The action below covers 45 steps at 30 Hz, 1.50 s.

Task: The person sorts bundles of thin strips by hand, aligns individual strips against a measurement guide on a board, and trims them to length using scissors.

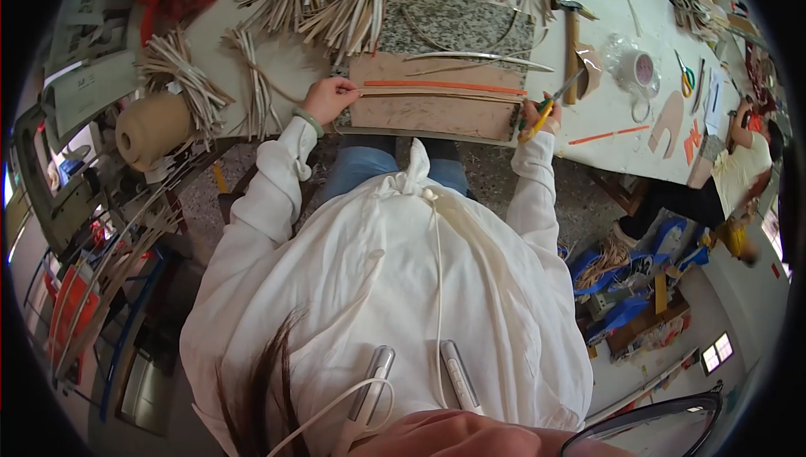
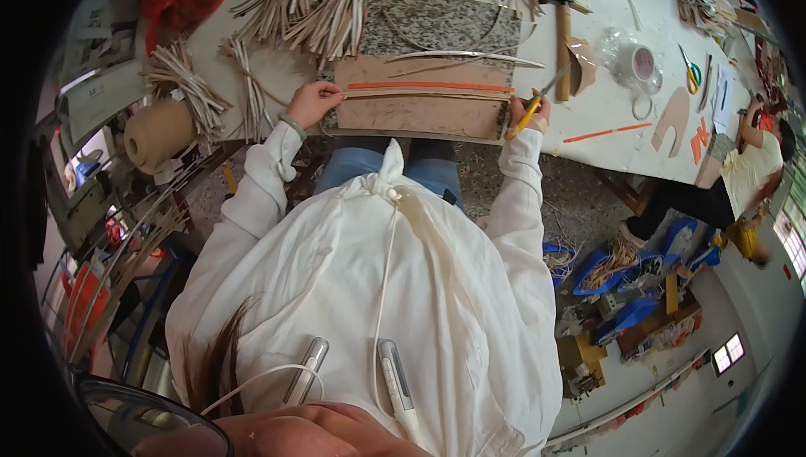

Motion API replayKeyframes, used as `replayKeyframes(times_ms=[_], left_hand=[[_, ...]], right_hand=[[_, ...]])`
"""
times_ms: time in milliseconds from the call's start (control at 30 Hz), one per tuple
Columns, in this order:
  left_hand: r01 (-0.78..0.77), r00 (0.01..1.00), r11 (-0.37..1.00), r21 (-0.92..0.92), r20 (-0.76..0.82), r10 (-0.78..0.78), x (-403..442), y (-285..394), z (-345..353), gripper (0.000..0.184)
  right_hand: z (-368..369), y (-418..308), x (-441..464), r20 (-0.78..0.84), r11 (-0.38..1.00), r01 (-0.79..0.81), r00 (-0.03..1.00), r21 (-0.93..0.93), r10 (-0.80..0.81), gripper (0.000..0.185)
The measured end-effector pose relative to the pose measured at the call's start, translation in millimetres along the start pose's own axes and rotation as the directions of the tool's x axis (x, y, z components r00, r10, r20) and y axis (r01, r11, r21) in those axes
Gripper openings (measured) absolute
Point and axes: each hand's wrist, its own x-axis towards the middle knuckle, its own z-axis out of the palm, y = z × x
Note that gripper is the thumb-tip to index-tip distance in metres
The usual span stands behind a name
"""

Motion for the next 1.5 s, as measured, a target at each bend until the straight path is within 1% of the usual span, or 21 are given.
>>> replayKeyframes(times_ms=[267, 400, 600, 667, 733, 767, 800, 833, 867, 900, 933, 967, 1000, 1033, 1067, 1133, 1167, 1233, 1267, 1400, 1500], left_hand=[[0.0, 0.999, 1.0, 0.007, -0.052, 0.001, 6.3, -9.3, 7.2, 0.02], [0.068, 0.992, 0.992, 0.11, -0.116, -0.055, 4.4, 2.6, 11.1, 0.02], [0.018, 0.975, 0.983, 0.181, -0.22, 0.023, -4.3, 11.5, 22.4, 0.017], [-0.022, 0.984, 0.999, -0.043, -0.175, 0.015, -13.4, 25.1, 22.3, 0.014], [-0.044, 0.993, 0.963, -0.266, -0.116, 0.013, -22.7, 39.7, 23.9, 0.012], [-0.048, 0.994, 0.963, -0.265, -0.109, 0.02, -23.2, 49.8, 25.9, 0.012], [-0.021, 0.998, 0.925, -0.38, -0.07, -0.006, -21.9, 63.6, 28.7, 0.011], [0.01, 0.999, 0.873, -0.487, -0.028, -0.027, -20.2, 78.6, 32.4, 0.011], [0.044, 0.999, 0.809, -0.586, 0.016, -0.043, -18.2, 92.0, 36.7, 0.01], [0.084, 0.996, 0.732, -0.676, 0.064, -0.054, -16.5, 101.0, 41.0, 0.01], [0.082, 0.996, 0.735, -0.674, 0.072, -0.046, -14.9, 106.2, 45.1, 0.01], [0.076, 0.997, 0.733, -0.676, 0.069, -0.039, -12.4, 111.1, 49.6, 0.01], [0.068, 0.997, 0.73, -0.68, 0.066, -0.031, -9.0, 116.1, 54.4, 0.01], [0.06, 0.998, 0.725, -0.686, 0.063, -0.023, -6.1, 120.5, 59.5, 0.01], [0.055, 0.998, 0.721, -0.691, 0.06, -0.019, -4.7, 124.2, 64.1, 0.011], [0.059, 0.997, 0.734, -0.676, 0.069, -0.017, -5.1, 128.4, 69.2, 0.011], [0.062, 0.997, 0.748, -0.661, 0.07, -0.02, -5.7, 129.3, 69.7, 0.011], [0.065, 0.997, 0.776, -0.628, 0.068, -0.029, -7.9, 128.8, 67.7, 0.011], [0.065, 0.997, 0.778, -0.625, 0.068, -0.029, -8.5, 128.7, 67.2, 0.011], [0.065, 0.998, 0.798, -0.599, 0.05, -0.044, -12.5, 129.0, 69.3, 0.011], [0.094, 0.995, 0.781, -0.618, 0.069, -0.066, -13.1, 127.4, 65.8, 0.011]], right_hand=[[0.3, 0.1, 1.1, -0.009, 1.0, -0.001, 1.0, 0.012, 0.001, 0.046], [-1.7, 3.4, 3.9, 0.012, 1.0, -0.008, 1.0, -0.001, 0.008, 0.046], [-1.7, -6.6, -2.9, 0.003, 1.0, 0.009, 1.0, 0.002, -0.009, 0.044], [-6.1, -30.1, -5.3, -0.013, 0.999, 0.038, 0.999, -0.015, -0.038, 0.043], [-16.2, -59.2, -7.9, -0.162, 0.958, 0.236, 0.964, 0.164, -0.209, 0.045], [-19.5, -84.0, -14.2, -0.231, 0.956, 0.289, 0.935, 0.059, -0.268, 0.041], [-23.8, -103.9, -22.2, -0.294, 0.942, 0.334, 0.896, -0.048, -0.332, 0.037], [-30.3, -110.4, -28.5, -0.303, 0.94, 0.338, 0.892, -0.046, -0.336, 0.037], [-37.3, -115.6, -34.5, -0.145, 0.968, 0.251, 0.958, -0.002, -0.249, 0.037], [-45.1, -118.3, -42.0, 0.021, 0.988, 0.155, 0.988, 0.026, -0.156, 0.038], [-48.4, -114.6, -60.1, 0.01, 0.987, 0.158, 0.987, 0.027, -0.158, 0.038], [-43.9, -105.3, -86.4, 0.413, 0.994, 0.095, 0.908, -0.053, -0.065, 0.026], [-33.2, -95.9, -103.0, 0.596, 0.988, 0.011, 0.799, -0.152, 0.083, 0.026], [-22.6, -86.5, -119.7, 0.739, 0.961, -0.02, 0.635, -0.275, 0.225, 0.031], [-10.4, -79.6, -131.2, 0.723, 0.913, -0.106, 0.578, -0.395, 0.379, 0.045], [18.6, -102.2, -143.3, 0.766, 0.878, 0.093, 0.537, -0.469, 0.353, 0.045], [26.1, -100.4, -141.8, 0.767, 0.881, 0.088, 0.537, -0.465, 0.351, 0.045], [39.4, -96.7, -139.1, 0.81, 0.892, 0.18, 0.52, -0.414, 0.271, 0.053], [43.5, -95.8, -140.0, 0.811, 0.894, 0.178, 0.52, -0.411, 0.269, 0.053], [50.7, -95.8, -142.7, 0.824, 0.931, 0.237, 0.557, -0.279, 0.105, 0.052], [53.6, -90.9, -140.4, 0.813, 0.917, 0.234, 0.565, -0.325, 0.144, 0.052]])
